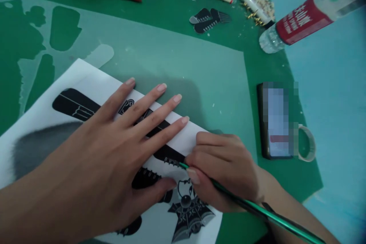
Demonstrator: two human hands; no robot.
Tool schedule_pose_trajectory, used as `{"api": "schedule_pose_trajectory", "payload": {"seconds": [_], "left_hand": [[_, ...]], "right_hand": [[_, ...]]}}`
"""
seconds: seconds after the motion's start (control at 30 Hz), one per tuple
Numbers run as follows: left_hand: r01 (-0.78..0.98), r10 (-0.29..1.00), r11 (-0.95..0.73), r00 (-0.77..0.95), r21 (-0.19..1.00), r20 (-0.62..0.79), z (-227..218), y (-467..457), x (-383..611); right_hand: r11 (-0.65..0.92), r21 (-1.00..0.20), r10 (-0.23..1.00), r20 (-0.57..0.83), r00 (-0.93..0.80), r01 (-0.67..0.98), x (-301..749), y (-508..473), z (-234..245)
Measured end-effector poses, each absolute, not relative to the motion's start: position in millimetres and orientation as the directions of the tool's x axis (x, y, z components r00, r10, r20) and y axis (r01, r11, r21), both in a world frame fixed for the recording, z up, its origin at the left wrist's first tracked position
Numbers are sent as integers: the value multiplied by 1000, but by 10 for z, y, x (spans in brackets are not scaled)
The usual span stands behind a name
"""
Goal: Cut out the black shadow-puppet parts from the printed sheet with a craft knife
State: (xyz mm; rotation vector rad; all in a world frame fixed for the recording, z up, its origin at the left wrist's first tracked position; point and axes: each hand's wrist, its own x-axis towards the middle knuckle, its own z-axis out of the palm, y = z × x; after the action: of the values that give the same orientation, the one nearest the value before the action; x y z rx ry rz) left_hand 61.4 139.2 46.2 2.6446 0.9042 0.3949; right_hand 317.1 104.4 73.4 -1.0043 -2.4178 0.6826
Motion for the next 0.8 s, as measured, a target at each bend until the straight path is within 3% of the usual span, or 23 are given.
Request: {"api": "schedule_pose_trajectory", "payload": {"seconds": [0.2,0.43,0.53,0.63,0.7,0.8], "left_hand": [[563,639,-748,755,350,150,438,1373,638],[799,830,-550,556,241,53,630,1131,599],[698,722,-688,687,200,83,684,1318,529],[425,470,-864,872,269,133,647,1557,496],[382,449,-864,879,329,159,591,1606,515],[472,570,-787,803,396,175,528,1502,596]], "right_hand": [[606,-583,762,233,-604,541,3209,1009,736],[424,-737,871,172,-460,527,3307,1048,849],[441,-748,854,181,-488,495,3332,1118,806],[469,-756,832,203,-517,457,3337,1141,750],[521,-706,814,242,-528,479,3314,1110,726],[579,-592,805,303,-511,560,3239,1024,716]]}}
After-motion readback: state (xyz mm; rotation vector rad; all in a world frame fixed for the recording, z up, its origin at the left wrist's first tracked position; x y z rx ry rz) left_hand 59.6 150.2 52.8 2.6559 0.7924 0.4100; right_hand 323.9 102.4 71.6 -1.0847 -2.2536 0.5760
